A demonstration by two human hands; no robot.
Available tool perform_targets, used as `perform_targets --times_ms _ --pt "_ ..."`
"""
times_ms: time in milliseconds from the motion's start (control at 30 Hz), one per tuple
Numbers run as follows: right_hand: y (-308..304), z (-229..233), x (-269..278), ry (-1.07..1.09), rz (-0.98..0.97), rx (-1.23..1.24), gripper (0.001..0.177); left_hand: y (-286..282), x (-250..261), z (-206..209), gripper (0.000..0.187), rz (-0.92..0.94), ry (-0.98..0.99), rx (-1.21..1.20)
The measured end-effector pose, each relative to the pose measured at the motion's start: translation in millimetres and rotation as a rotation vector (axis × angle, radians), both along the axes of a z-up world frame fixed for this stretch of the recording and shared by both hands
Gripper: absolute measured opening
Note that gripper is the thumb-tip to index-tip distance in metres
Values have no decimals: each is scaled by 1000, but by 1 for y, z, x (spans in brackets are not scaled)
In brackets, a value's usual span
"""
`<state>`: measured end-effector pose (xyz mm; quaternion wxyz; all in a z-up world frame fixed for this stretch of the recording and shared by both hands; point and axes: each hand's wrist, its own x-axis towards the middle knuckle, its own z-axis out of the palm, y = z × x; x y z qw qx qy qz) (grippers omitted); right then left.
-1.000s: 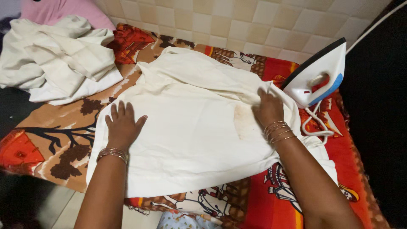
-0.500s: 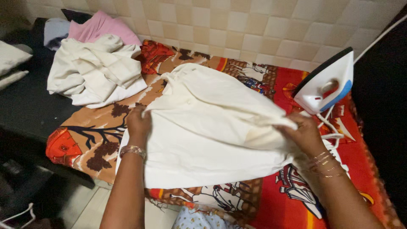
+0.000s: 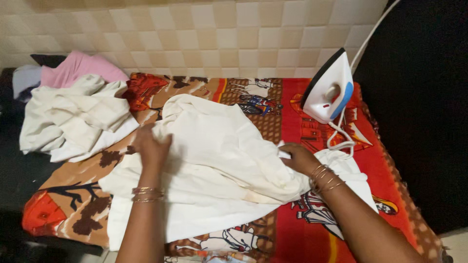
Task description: The person irons a white shirt on a patterned bedsheet. They smooth the fabric, use a white and blue iron on the collar and sleeves, button the collar, and continue ironing the body of the shirt.
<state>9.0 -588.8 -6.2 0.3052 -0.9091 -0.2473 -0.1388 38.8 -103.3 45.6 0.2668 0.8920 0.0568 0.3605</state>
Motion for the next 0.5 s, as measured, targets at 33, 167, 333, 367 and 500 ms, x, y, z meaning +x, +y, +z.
perform_targets --times_ms 33,167,333,367,500 --pt "3 -7 2 134 -26 86 35 -24 13 4 73 -283 -48 0" --pt "-4 9 3 142 -241 417 15 -84 33 -5 99 -268 147 389" --pt "-62 72 -30 -333 -103 1361 20 -87 41 -24 67 -175 575 482" --pt "-71 79 -39 -380 41 1415 22 -85 40 -28 64 -171 588 521" --pt "-94 95 -64 -12 392 1295 21 -85 35 -23 79 -208 228 481"
